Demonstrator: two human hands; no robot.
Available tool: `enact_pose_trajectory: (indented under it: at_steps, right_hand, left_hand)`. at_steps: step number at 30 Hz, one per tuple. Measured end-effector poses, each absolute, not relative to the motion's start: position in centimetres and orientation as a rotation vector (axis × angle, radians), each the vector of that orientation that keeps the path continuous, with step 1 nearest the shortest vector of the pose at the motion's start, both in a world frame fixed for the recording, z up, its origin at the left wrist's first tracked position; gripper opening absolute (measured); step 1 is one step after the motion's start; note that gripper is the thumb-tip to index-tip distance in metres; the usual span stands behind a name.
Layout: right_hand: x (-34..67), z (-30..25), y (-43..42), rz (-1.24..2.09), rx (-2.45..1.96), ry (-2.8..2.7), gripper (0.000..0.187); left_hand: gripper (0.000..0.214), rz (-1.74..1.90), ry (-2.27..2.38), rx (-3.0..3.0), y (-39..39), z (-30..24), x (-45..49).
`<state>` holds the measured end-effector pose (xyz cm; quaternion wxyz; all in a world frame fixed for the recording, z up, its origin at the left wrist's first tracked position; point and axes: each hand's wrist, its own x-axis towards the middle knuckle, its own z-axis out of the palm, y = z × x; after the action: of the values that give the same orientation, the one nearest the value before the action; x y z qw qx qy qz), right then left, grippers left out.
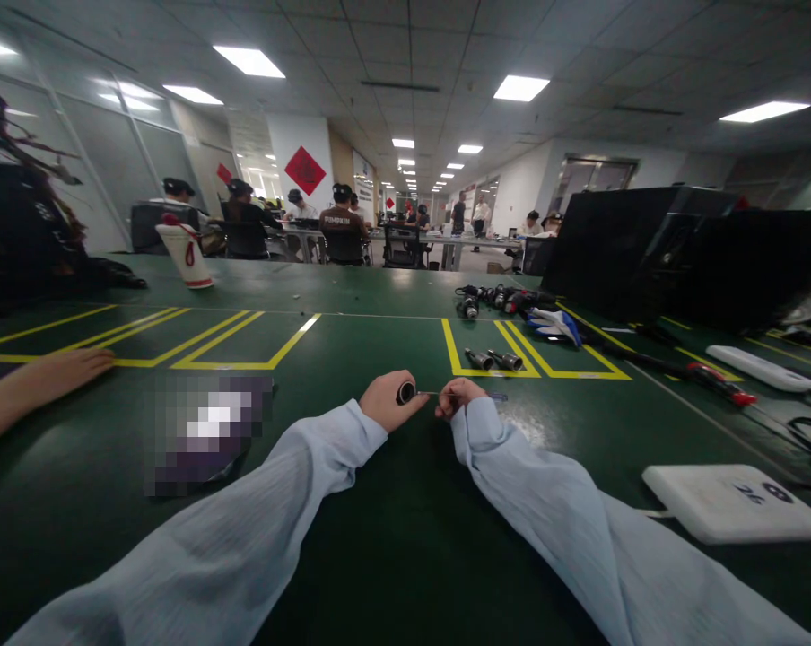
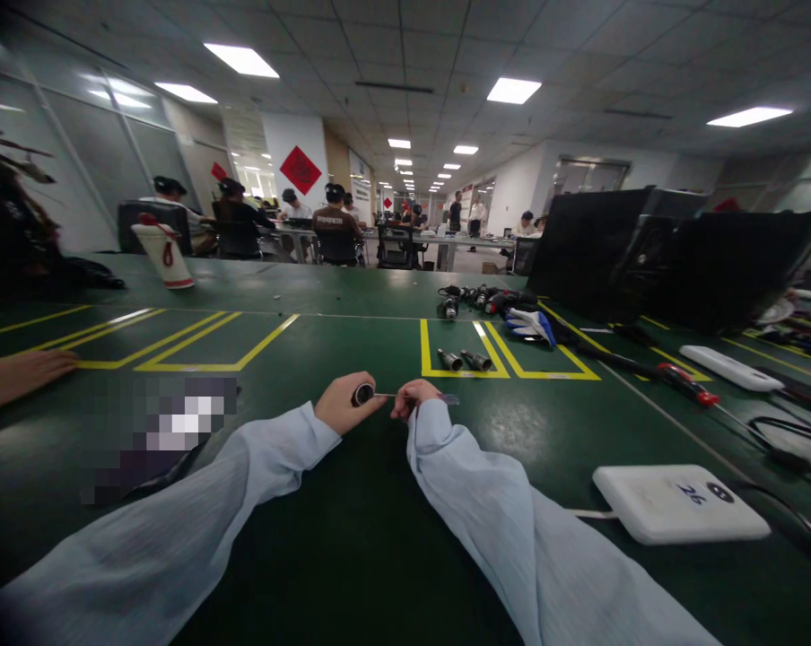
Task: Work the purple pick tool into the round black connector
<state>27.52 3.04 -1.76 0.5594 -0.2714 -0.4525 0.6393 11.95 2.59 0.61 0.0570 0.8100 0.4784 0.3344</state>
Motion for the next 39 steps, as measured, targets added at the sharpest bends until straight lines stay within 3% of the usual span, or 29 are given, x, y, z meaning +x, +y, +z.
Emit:
enact_pose_trajectory:
  at_steps: [10,15,28,33,39]
  right_hand:
    - [27.6,-2.0,3.7,1.647,-0.738,-0.867,0.005]
    - [27.4,-2.0,2.8,1.654,-0.748,-0.943,0.003]
    - [29.6,-1.2,0.7,1.666,-0.876,-0.876,0.006]
    - [29.3,-0.1,-0.6,1.593,-0.955,-1.124,0.031]
    - [28.2,1.1,-3.1,1.431,-1.076,-1.494,0.040]
  left_hand:
    - [0.023,0.280,1.463,3.030,-4.8,1.5,12.5]
    - [0.020,0.118,1.444,3.203,-7.0,2.2,13.2]
    - [0.034,0.246,1.296,3.324,-6.3,2.4,12.6]
    - [0.035,0.342,1.542,2.937,-5.4,2.8,11.2]
    - [0.029,0.409,1.620,2.446,-3.9,2.1,8.8]
